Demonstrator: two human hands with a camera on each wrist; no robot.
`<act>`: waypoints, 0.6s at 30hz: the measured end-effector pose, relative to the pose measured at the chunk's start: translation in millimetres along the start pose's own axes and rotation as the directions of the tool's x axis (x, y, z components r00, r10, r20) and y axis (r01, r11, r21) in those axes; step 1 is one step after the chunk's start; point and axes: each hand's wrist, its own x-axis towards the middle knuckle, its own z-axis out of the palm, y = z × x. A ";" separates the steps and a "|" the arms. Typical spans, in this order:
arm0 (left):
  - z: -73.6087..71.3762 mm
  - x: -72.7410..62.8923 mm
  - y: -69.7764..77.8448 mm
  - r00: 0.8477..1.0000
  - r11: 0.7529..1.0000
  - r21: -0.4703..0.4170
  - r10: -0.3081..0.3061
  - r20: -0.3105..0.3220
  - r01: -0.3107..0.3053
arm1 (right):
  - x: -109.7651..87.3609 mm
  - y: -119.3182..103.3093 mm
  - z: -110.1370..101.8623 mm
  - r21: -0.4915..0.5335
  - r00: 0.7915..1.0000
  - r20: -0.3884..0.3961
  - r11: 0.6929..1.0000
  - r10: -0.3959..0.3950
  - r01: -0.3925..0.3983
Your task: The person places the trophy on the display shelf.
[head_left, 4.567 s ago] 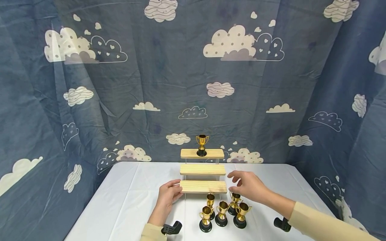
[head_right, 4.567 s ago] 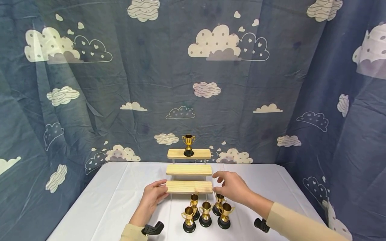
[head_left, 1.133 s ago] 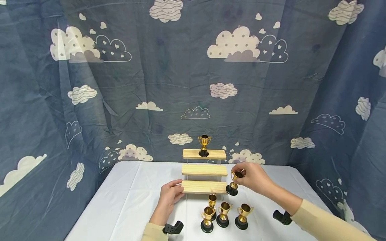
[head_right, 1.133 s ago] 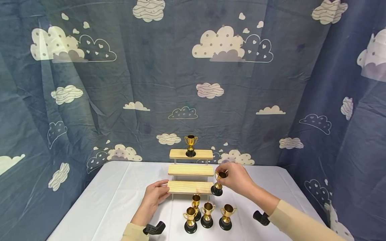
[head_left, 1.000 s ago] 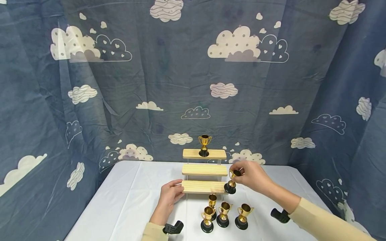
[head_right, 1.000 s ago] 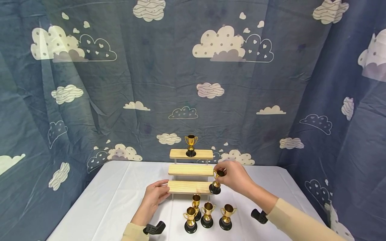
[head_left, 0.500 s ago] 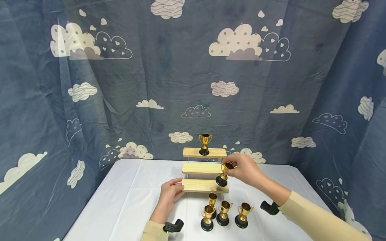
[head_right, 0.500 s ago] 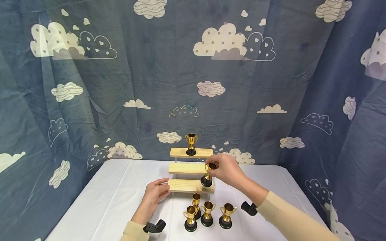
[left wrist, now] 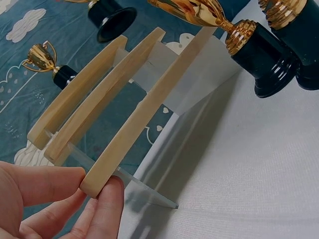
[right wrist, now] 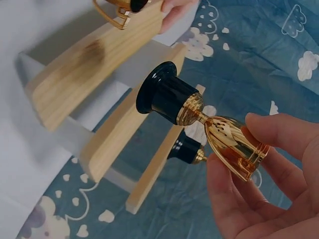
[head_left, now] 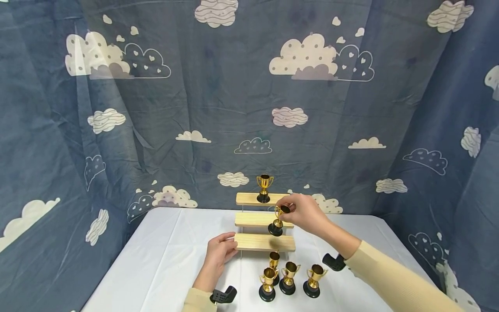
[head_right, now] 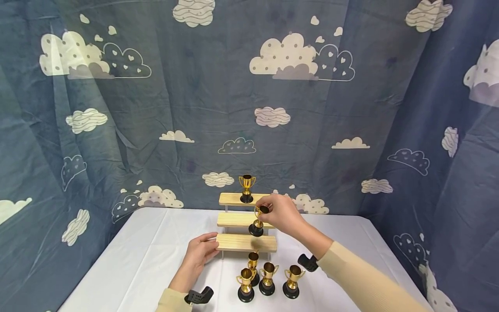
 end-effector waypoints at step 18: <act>-0.3 -0.1 0.1 1.000 1.000 -0.026 -0.007 0.011 0.008 | 29.7 -10.4 14.2 0.039 1.000 -0.012 0.999 0.013 -0.013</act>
